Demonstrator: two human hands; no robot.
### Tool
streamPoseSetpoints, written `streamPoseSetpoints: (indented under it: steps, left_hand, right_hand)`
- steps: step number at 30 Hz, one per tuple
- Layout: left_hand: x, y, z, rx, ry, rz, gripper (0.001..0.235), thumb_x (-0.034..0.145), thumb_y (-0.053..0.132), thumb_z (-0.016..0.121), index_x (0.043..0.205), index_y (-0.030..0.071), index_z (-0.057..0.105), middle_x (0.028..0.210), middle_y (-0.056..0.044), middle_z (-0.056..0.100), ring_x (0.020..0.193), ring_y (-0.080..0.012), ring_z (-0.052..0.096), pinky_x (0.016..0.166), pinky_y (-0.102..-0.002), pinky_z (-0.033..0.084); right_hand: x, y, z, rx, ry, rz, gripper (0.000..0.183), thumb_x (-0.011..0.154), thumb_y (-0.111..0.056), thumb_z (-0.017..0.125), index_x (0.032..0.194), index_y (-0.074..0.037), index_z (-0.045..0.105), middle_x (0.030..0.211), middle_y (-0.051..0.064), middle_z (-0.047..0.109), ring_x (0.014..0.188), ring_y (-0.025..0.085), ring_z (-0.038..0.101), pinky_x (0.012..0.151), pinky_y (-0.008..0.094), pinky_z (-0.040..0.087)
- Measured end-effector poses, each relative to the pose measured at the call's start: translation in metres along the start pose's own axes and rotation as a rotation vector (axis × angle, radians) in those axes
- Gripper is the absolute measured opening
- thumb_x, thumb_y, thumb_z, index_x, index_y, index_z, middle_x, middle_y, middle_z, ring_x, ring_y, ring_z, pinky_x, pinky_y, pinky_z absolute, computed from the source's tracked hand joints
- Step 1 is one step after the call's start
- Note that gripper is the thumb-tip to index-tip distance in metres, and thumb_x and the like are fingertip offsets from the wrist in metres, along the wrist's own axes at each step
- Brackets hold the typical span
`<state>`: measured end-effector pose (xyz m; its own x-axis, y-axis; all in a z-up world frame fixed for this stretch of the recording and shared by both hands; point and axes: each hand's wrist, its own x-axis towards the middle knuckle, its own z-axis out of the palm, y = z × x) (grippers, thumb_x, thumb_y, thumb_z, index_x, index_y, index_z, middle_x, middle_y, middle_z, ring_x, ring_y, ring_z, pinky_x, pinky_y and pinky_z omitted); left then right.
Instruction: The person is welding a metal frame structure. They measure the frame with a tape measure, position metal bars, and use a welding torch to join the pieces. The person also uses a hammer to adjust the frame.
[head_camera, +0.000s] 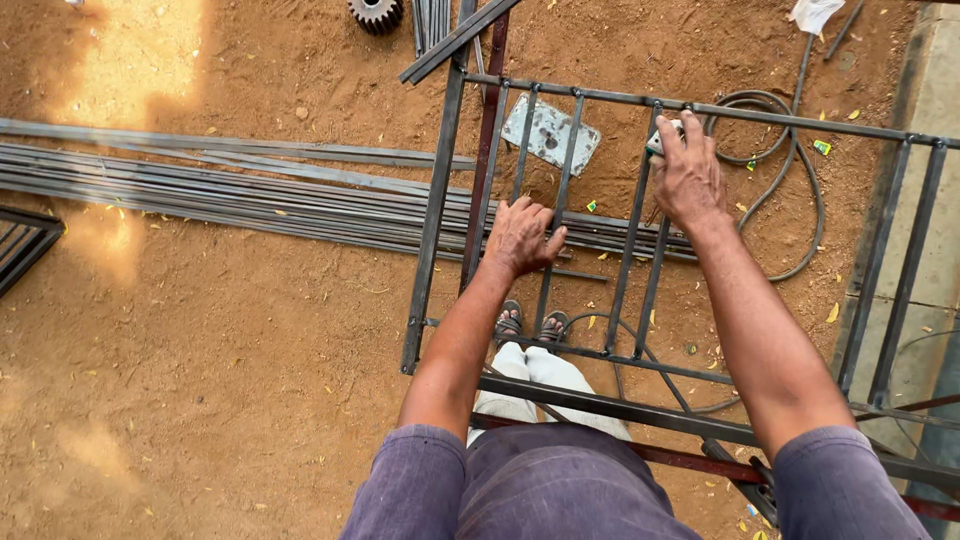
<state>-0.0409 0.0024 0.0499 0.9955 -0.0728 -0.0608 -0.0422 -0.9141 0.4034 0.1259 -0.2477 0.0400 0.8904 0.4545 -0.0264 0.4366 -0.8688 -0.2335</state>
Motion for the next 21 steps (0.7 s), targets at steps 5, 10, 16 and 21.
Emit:
streamPoseSetpoints:
  steps: [5, 10, 16, 21]
  left_hand:
    - [0.005, -0.006, 0.012, 0.008, -0.042, -0.017, 0.046, 0.101, 0.05, 0.05, 0.1, 0.009, 0.07, 0.099, -0.01, 0.071, 0.104, -0.0245, 0.06, 0.095, -0.053, 0.042]
    - [0.002, -0.007, 0.021, 0.021, 0.087, 0.028, 0.045, 0.099, 0.05, 0.051, 0.098, 0.009, 0.07, 0.1, -0.011, 0.072, 0.111, -0.028, 0.058, 0.093, -0.054, 0.042]
    - [0.003, -0.008, 0.018, 0.0, 0.119, 0.047, 0.04, 0.098, 0.047, 0.054, 0.094, 0.01, 0.069, 0.098, -0.01, 0.071, 0.109, -0.029, 0.058, 0.094, -0.057, 0.042]
    - [0.015, -0.01, 0.014, 0.055, -0.067, -0.013, 0.043, 0.103, 0.049, 0.05, 0.095, 0.01, 0.068, 0.094, -0.011, 0.069, 0.098, -0.0249, 0.057, 0.091, -0.053, 0.042]
  right_hand:
    - [-0.025, 0.006, -0.012, 0.734, 0.114, 0.248, 0.05, 0.095, -0.01, 0.077, 0.141, -0.001, 0.058, 0.124, 0.023, 0.059, 0.097, 0.029, 0.064, 0.074, 0.036, 0.06]
    - [-0.119, -0.008, -0.046, 2.243, -0.042, 0.576, 0.039, 0.096, -0.011, 0.08, 0.124, -0.001, 0.055, 0.098, 0.011, 0.064, 0.078, 0.02, 0.067, 0.065, 0.031, 0.061]
    - [-0.195, -0.088, -0.139, 2.1, -0.4, 0.3, 0.05, 0.093, -0.019, 0.077, 0.133, 0.001, 0.054, 0.105, 0.018, 0.067, 0.083, 0.028, 0.073, 0.052, 0.029, 0.059]
    - [-0.266, -0.148, -0.261, 2.082, -0.35, 0.128, 0.039, 0.091, -0.024, 0.084, 0.111, 0.004, 0.066, 0.092, 0.02, 0.068, 0.071, 0.028, 0.073, 0.05, 0.03, 0.055]
